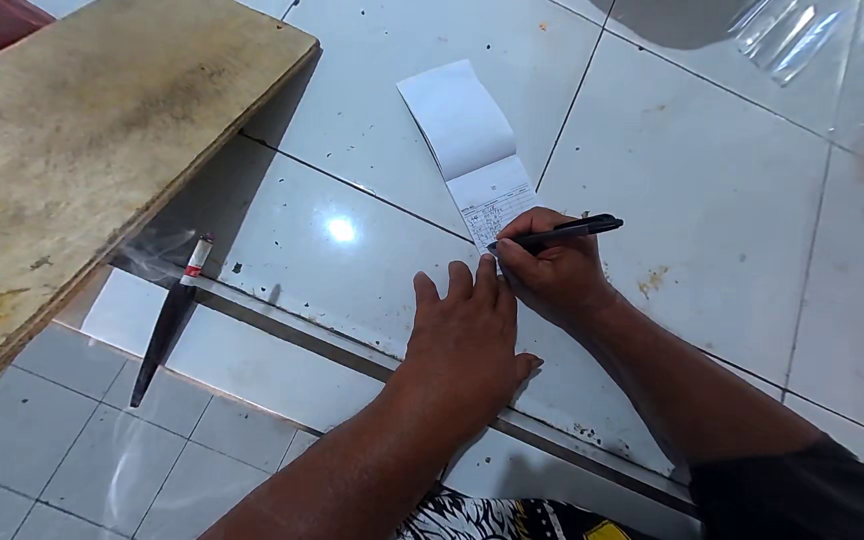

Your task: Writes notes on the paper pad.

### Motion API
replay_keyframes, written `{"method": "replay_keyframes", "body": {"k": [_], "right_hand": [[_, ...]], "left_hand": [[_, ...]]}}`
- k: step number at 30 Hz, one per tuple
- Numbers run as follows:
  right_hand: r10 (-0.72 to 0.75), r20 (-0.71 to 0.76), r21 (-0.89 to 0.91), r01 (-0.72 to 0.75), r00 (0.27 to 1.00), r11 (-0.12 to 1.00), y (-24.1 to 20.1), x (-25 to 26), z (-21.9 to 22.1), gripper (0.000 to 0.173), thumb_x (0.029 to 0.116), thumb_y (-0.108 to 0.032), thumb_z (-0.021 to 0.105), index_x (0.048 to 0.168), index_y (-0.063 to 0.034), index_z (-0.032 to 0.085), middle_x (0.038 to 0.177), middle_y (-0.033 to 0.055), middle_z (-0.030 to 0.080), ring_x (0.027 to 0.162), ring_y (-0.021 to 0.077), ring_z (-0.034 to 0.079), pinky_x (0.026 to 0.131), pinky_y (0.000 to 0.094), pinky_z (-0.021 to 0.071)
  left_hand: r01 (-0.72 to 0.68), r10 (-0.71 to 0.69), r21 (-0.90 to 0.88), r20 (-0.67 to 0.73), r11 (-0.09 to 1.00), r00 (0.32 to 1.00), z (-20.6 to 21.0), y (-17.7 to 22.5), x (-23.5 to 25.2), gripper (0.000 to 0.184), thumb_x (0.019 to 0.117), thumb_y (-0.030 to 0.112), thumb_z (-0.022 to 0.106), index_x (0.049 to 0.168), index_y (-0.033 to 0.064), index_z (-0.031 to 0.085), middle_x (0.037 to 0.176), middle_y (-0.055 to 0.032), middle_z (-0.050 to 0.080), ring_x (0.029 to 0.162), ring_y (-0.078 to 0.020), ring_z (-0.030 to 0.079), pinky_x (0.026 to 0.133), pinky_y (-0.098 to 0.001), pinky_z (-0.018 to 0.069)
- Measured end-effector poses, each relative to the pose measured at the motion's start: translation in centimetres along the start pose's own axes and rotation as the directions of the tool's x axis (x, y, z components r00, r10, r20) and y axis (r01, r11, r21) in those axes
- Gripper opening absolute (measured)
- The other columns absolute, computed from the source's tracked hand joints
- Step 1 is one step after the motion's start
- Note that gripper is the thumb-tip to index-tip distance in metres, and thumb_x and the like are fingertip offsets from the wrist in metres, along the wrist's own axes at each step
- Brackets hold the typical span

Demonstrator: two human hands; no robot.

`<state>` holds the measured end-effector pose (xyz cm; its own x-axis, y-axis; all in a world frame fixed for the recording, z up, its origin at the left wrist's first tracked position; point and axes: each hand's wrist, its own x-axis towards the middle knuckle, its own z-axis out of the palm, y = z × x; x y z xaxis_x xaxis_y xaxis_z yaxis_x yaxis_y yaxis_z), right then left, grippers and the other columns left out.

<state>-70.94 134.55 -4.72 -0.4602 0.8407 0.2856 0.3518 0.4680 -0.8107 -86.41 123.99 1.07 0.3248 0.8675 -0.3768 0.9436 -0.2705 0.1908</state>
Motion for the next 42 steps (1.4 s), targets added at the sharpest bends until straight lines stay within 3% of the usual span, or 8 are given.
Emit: {"method": "replay_keyframes", "body": {"k": [30,33,37,42], "right_hand": [[-0.003,-0.019,-0.054,0.002,1.000,0.999,-0.2,0.1,0.1,0.007,0.0933,-0.014,0.067,0.091,-0.0082,0.070,0.075,-0.0037,0.065,0.062,-0.0012,0.056,0.055,0.0164,0.0472],[-0.016,-0.050,-0.046,0.013,0.999,0.999,-0.1,0.2,0.0,0.007,0.0926,-0.014,0.066,0.089,-0.0077,0.068,0.073,-0.0035,0.063,0.060,-0.0009,0.055,0.053,0.0162,0.0454],[-0.005,-0.139,0.044,0.011,0.990,0.999,0.2,0.7,-1.2,0.009,0.0915,-0.010,0.066,0.096,-0.0032,0.064,0.078,0.0003,0.064,0.061,0.0026,0.057,0.053,0.0185,0.0489],[-0.008,-0.179,0.031,0.013,0.984,0.999,0.1,0.8,-2.5,0.007,0.0902,-0.011,0.070,0.093,-0.0050,0.067,0.076,-0.0020,0.065,0.060,0.0001,0.056,0.051,0.0162,0.0477]], "left_hand": [[-0.005,0.005,0.014,-0.003,1.000,1.000,0.0,0.0,-0.1,0.093,0.0941,0.076,0.041,0.160,0.0106,0.035,0.169,-0.0129,0.024,0.147,-0.0425,0.033,0.104,-0.0722,0.0331],[0.000,0.000,0.015,0.011,1.000,1.000,-0.2,0.1,0.0,0.092,0.0941,0.075,0.043,0.160,0.0115,0.035,0.170,-0.0120,0.023,0.148,-0.0417,0.032,0.105,-0.0723,0.0329],[0.003,-0.003,0.003,0.029,1.000,1.000,-0.4,0.1,0.0,0.090,0.0943,0.074,0.045,0.159,0.0114,0.037,0.170,-0.0116,0.022,0.148,-0.0419,0.032,0.104,-0.0724,0.0341],[0.002,-0.004,0.050,0.032,0.999,0.999,-0.3,0.1,0.0,0.089,0.0953,0.076,0.038,0.160,0.0140,0.035,0.171,-0.0085,0.021,0.149,-0.0397,0.030,0.105,-0.0693,0.0351]]}}
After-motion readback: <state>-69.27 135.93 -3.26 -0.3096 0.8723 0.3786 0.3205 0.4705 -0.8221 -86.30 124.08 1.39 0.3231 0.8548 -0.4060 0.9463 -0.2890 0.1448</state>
